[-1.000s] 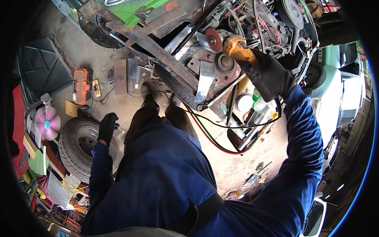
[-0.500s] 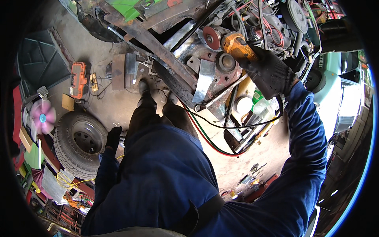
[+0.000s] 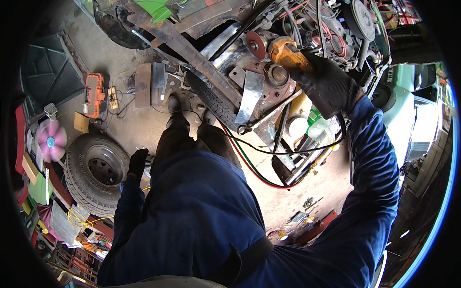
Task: The person uses a welding torch to join metal pieces on a car's engine bay, then switches to an angle grinder to smooth the welded area. The person handles welding rods and a metal file during the process.
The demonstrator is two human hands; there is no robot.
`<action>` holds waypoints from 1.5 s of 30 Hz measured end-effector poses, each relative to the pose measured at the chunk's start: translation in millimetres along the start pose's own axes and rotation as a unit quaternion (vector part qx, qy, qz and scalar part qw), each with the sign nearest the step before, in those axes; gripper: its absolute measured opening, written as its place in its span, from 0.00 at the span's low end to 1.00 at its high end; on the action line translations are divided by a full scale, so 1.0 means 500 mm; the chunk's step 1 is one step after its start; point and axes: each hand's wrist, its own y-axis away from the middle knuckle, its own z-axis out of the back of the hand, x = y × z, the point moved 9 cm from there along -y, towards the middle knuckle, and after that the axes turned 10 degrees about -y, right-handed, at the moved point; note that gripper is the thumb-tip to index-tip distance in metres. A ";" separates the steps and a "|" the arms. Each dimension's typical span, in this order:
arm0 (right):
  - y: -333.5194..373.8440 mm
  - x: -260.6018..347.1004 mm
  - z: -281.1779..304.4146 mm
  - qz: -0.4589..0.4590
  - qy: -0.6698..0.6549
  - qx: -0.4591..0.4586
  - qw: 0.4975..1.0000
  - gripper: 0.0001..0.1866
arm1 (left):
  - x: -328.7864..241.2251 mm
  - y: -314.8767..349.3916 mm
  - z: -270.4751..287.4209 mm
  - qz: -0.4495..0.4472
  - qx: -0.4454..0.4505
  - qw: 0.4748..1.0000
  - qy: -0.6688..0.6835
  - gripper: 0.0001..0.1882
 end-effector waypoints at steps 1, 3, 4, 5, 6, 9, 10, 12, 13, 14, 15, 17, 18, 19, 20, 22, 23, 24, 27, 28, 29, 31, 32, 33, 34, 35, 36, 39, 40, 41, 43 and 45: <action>0.000 0.004 0.000 -0.005 0.000 0.002 1.000 0.27 | -0.002 -0.003 -0.001 -0.015 -0.001 1.000 -0.008 0.19; -0.001 0.018 0.001 0.007 0.037 0.008 0.999 0.26 | 0.001 -0.006 0.000 -0.025 -0.006 0.999 -0.028 0.19; -0.002 0.027 0.001 0.026 0.074 0.011 0.997 0.26 | 0.000 -0.006 -0.004 -0.036 0.001 0.999 -0.011 0.19; -0.003 0.035 0.000 0.048 0.110 0.012 0.993 0.26 | 0.005 -0.005 -0.006 -0.027 0.005 1.000 0.001 0.19; -0.005 0.024 0.003 0.021 0.080 0.011 0.997 0.26 | 0.008 -0.003 -0.008 -0.020 0.008 1.000 0.013 0.18; -0.012 -0.007 0.004 -0.028 0.011 0.000 1.000 0.27 | -0.021 0.006 -0.008 -0.088 -0.011 0.995 -0.053 0.18; -0.014 -0.013 0.003 -0.027 0.004 -0.002 1.000 0.27 | -0.029 0.009 -0.009 -0.105 -0.016 0.992 -0.074 0.19; -0.018 -0.023 0.002 -0.024 -0.030 -0.004 0.999 0.28 | -0.045 0.013 -0.010 -0.143 -0.028 0.982 -0.118 0.19; -0.020 -0.027 0.002 -0.022 -0.056 -0.003 0.998 0.28 | -0.038 0.010 -0.012 -0.122 -0.021 0.986 -0.108 0.19; -0.022 -0.030 0.002 -0.019 -0.082 -0.002 0.996 0.28 | -0.030 0.006 -0.014 -0.107 -0.017 0.989 -0.100 0.19; -0.022 -0.036 0.002 -0.028 -0.096 0.004 0.995 0.27 | -0.024 0.002 -0.015 -0.097 -0.013 0.991 -0.092 0.19; -0.023 -0.046 0.003 -0.044 -0.118 0.007 0.992 0.27 | -0.032 -0.001 -0.014 -0.140 -0.025 0.981 -0.135 0.19; -0.024 -0.045 0.002 -0.038 -0.112 0.012 0.993 0.27 | -0.039 -0.001 -0.015 -0.171 -0.032 0.972 -0.160 0.19; -0.025 -0.044 0.003 -0.032 -0.101 0.011 0.994 0.26 | -0.046 -0.001 -0.016 -0.202 -0.042 0.959 -0.193 0.19; -0.026 -0.036 0.002 -0.010 -0.089 0.013 0.996 0.26 | -0.056 0.002 -0.019 -0.239 -0.053 0.942 -0.229 0.19; -0.027 -0.041 -0.001 -0.023 -0.135 0.011 0.990 0.26 | -0.056 0.000 -0.021 -0.250 -0.057 0.935 -0.246 0.18; -0.029 -0.038 -0.004 -0.021 -0.146 0.018 0.989 0.26 | -0.046 -0.005 -0.020 -0.222 -0.051 0.947 -0.227 0.18; -0.030 -0.036 -0.003 -0.018 -0.123 0.012 0.992 0.27 | -0.039 -0.008 -0.020 -0.205 -0.046 0.954 -0.214 0.17; -0.031 -0.024 0.000 -0.013 -0.055 0.013 0.998 0.26 | -0.041 -0.008 -0.023 -0.215 -0.041 0.950 -0.222 0.16; -0.029 -0.021 0.001 -0.014 -0.060 0.014 0.998 0.26 | -0.042 -0.007 -0.026 -0.220 -0.041 0.944 -0.240 0.15; -0.028 -0.019 0.001 -0.019 -0.057 0.017 0.998 0.26 | -0.047 -0.005 -0.028 -0.236 -0.042 0.936 -0.256 0.15; -0.022 -0.023 0.001 -0.044 -0.066 0.020 0.997 0.25 | -0.053 -0.001 -0.032 -0.261 -0.046 0.924 -0.276 0.16; -0.019 -0.015 -0.001 -0.028 -0.076 0.029 0.996 0.25 | -0.056 0.001 -0.033 -0.271 -0.048 0.920 -0.280 0.16; -0.015 -0.022 0.004 -0.048 -0.087 0.014 0.995 0.25 | -0.052 -0.001 -0.034 -0.262 -0.048 0.918 -0.293 0.16; -0.011 -0.019 0.007 -0.038 -0.107 0.007 0.993 0.24 | -0.049 -0.002 -0.033 -0.256 -0.045 0.927 -0.269 0.16; -0.007 -0.018 0.010 -0.032 -0.115 0.002 0.993 0.24 | -0.041 -0.006 -0.032 -0.231 -0.040 0.938 -0.253 0.16; -0.003 -0.018 0.013 -0.029 -0.111 -0.002 0.993 0.24 | -0.032 -0.009 -0.031 -0.206 -0.034 0.948 -0.238 0.16; 0.012 -0.019 0.024 -0.028 -0.103 -0.009 0.994 0.24 | -0.022 -0.011 -0.036 -0.178 -0.024 0.953 -0.245 0.17; 0.017 -0.018 0.026 -0.025 -0.127 -0.014 0.992 0.24 | -0.026 -0.009 -0.037 -0.188 -0.026 0.951 -0.246 0.17; 0.021 -0.017 0.028 -0.022 -0.150 -0.019 0.988 0.24 | -0.031 -0.009 -0.037 -0.196 -0.032 0.949 -0.244 0.18; 0.023 -0.017 0.029 -0.031 -0.076 -0.012 0.997 0.25 | -0.038 -0.010 -0.038 -0.200 -0.034 0.951 -0.233 0.19; 0.022 -0.017 0.026 -0.040 -0.049 -0.003 0.998 0.25 | -0.037 -0.015 -0.040 -0.172 -0.025 0.962 -0.212 0.20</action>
